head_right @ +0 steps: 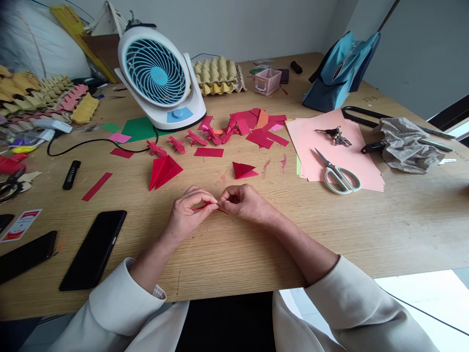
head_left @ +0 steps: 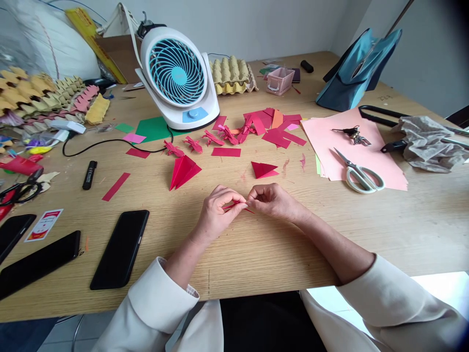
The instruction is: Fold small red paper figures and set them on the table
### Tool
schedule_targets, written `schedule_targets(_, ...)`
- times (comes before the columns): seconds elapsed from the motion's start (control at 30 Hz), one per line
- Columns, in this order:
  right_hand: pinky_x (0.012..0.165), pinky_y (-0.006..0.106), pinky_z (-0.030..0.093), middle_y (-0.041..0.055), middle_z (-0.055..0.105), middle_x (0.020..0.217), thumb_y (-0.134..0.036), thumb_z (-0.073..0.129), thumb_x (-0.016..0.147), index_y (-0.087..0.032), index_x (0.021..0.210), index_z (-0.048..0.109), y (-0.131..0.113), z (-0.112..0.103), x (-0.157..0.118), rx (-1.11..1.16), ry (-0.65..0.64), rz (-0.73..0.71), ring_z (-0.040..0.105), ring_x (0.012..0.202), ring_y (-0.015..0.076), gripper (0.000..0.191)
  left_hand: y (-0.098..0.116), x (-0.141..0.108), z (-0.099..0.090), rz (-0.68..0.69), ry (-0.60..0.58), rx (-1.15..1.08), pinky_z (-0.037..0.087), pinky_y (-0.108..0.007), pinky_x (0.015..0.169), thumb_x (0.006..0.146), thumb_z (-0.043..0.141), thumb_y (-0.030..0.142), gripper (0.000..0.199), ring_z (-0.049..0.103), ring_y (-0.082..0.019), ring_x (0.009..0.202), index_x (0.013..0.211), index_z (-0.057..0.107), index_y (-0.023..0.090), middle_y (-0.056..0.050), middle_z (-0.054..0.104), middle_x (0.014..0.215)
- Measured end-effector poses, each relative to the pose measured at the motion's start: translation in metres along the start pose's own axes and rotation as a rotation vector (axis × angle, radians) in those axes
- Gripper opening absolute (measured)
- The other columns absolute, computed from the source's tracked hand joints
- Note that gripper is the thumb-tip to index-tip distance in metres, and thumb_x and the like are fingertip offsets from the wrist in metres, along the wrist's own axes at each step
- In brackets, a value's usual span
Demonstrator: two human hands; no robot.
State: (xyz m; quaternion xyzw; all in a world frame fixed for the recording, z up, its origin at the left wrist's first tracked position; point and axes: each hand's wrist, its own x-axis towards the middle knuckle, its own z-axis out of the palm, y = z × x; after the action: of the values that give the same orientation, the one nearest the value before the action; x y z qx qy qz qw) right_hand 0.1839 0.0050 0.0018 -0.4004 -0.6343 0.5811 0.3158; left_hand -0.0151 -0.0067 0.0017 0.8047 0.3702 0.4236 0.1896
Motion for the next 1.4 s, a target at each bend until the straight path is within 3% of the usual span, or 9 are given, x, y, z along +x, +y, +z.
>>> schedule_targets(0.27, 0.056, 0.026, 0.029, -0.0035, 0.052, 0.066, -0.049, 0.075, 0.075, -0.016, 0.079, 0.065, 0.000, -0.004, 0.003, 0.104, -0.077, 0.046, 0.039, 0.060, 0.0089, 0.035, 0.000, 0.001, -0.001, -0.032, 0.051, -0.009, 0.049, -0.030, 0.072, 0.088, 0.070, 0.021, 0.010, 0.060, -0.016, 0.076, 0.079, 0.066, 0.020, -0.001, 0.068, 0.076)
schedule_targets(0.63, 0.053, 0.026, 0.024, -0.0044, 0.048, 0.064, -0.041, 0.069, 0.080, -0.016, 0.077, 0.064, 0.005, -0.001, 0.002, 0.022, -0.032, 0.002, 0.035, 0.057, 0.0083, 0.026, 0.001, 0.001, 0.001, -0.031, 0.034, -0.098, 0.051, -0.030, 0.074, 0.085, 0.072, 0.018, 0.005, 0.064, -0.016, 0.079, 0.081, 0.071, 0.020, -0.003, 0.068, 0.080)
schedule_targets(0.93, 0.058, 0.026, 0.029, -0.0037, 0.051, 0.065, -0.038, 0.071, 0.076, -0.015, 0.077, 0.065, -0.003, -0.002, 0.002, 0.133, -0.035, 0.026, 0.040, 0.060, 0.0093, 0.024, 0.005, 0.001, -0.003, -0.107, 0.045, -0.141, 0.050, -0.028, 0.073, 0.087, 0.070, 0.018, 0.008, 0.063, -0.014, 0.077, 0.079, 0.068, 0.018, -0.001, 0.066, 0.079)
schedule_targets(1.4, 0.054, 0.026, 0.023, -0.0049, 0.046, 0.064, -0.041, 0.069, 0.078, -0.015, 0.078, 0.064, -0.006, -0.002, 0.000, 0.051, -0.026, 0.071, 0.034, 0.058, 0.0082, 0.026, 0.002, 0.001, -0.004, 0.038, 0.053, 0.044, 0.049, -0.032, 0.075, 0.086, 0.073, 0.021, 0.003, 0.060, -0.016, 0.078, 0.083, 0.074, 0.021, -0.002, 0.073, 0.079)
